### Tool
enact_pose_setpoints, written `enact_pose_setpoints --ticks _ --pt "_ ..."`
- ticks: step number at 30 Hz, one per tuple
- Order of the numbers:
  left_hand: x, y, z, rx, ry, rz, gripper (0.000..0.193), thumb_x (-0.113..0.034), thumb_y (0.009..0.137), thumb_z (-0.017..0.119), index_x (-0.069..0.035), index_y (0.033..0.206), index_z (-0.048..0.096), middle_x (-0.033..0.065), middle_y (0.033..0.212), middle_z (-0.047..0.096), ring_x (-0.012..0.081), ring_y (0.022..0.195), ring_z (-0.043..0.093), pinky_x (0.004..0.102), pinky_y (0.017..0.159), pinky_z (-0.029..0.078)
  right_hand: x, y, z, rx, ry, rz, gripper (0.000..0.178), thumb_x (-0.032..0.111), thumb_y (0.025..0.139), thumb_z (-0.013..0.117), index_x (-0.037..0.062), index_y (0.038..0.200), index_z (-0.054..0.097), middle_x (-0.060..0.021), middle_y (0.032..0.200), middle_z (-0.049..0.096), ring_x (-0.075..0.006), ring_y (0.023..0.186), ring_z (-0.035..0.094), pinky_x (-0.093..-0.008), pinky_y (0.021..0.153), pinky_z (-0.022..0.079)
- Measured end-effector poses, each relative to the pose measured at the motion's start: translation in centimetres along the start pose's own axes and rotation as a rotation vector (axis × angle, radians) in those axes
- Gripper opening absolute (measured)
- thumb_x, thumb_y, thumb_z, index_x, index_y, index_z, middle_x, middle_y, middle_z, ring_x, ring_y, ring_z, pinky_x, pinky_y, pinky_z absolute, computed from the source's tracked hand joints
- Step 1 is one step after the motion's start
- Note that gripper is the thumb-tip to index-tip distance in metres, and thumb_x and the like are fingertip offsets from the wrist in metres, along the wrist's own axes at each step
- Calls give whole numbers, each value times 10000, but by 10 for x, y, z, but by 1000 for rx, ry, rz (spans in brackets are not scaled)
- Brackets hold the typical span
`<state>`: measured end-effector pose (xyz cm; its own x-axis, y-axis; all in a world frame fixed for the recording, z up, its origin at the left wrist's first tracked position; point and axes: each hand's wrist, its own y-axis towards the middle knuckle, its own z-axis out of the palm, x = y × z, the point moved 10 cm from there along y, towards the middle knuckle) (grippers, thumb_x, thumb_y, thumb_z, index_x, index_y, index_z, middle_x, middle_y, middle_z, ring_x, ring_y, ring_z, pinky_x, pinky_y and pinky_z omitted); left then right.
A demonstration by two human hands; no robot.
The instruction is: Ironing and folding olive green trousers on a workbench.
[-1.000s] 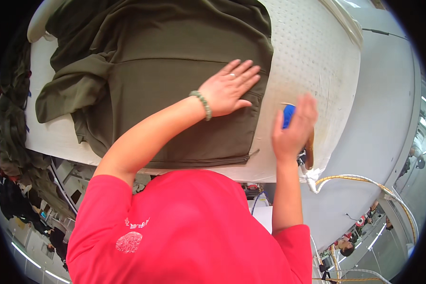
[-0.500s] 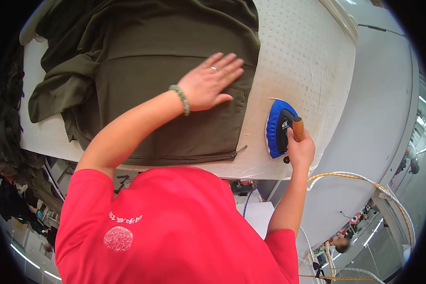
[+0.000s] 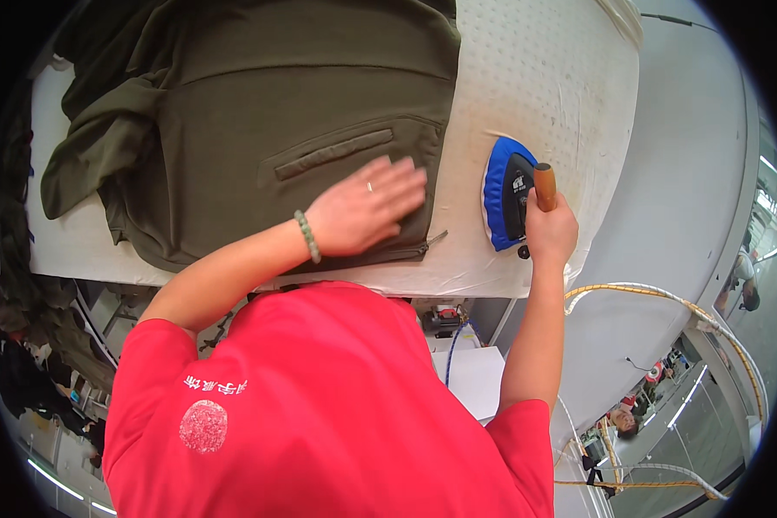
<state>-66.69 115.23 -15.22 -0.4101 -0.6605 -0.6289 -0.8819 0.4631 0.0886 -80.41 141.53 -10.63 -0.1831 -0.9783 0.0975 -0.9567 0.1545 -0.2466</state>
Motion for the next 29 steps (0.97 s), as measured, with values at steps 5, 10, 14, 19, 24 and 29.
enact_pose_setpoints --ticks 5,10,14,19,24,29 --pt "-19 16 31 -49 109 114 654 -392 949 622 -28 1470 470 146 1579 408 309 1499 317 489 1242 201 1 -5 8 216 116 194 323 382 920 684 82 1037 718 -140 843 717 -335 785 696 -406 719 526" --pt "70 -31 -62 -290 318 -377 686 -416 936 643 -31 1474 465 142 1574 416 320 1493 325 494 1237 210 24 0 9 316 237 54 367 326 911 717 -11 1052 685 -104 776 679 -222 720 657 -368 716 521" --pt "83 -100 -76 -357 331 -501 679 -389 931 664 -22 1468 468 148 1570 418 331 1487 331 506 1228 227 175 -31 -29 168 237 -512 349 320 912 722 42 1122 697 -148 837 713 -268 745 674 -375 742 530" --pt "43 -151 -90 -479 52 -515 606 -269 915 708 -10 1426 511 154 1515 481 354 1447 392 504 1201 292 291 -6 6 181 17 -684 324 321 915 717 84 1135 718 -185 902 729 -360 859 705 -405 774 537" --pt "39 -241 -109 -766 -110 -776 410 -110 876 703 -1 1264 631 153 1311 623 374 1300 539 469 1102 418 385 -36 38 237 -155 -905 320 327 920 708 98 1143 722 -184 917 732 -369 874 705 -410 785 545" --pt "40 -295 -138 -894 -56 -943 325 -67 860 689 1 1178 669 156 1190 666 364 1213 598 452 1047 459 502 -117 82 262 -298 -1137 300 337 922 701 92 1090 743 -143 918 751 -318 878 724 -398 802 559"
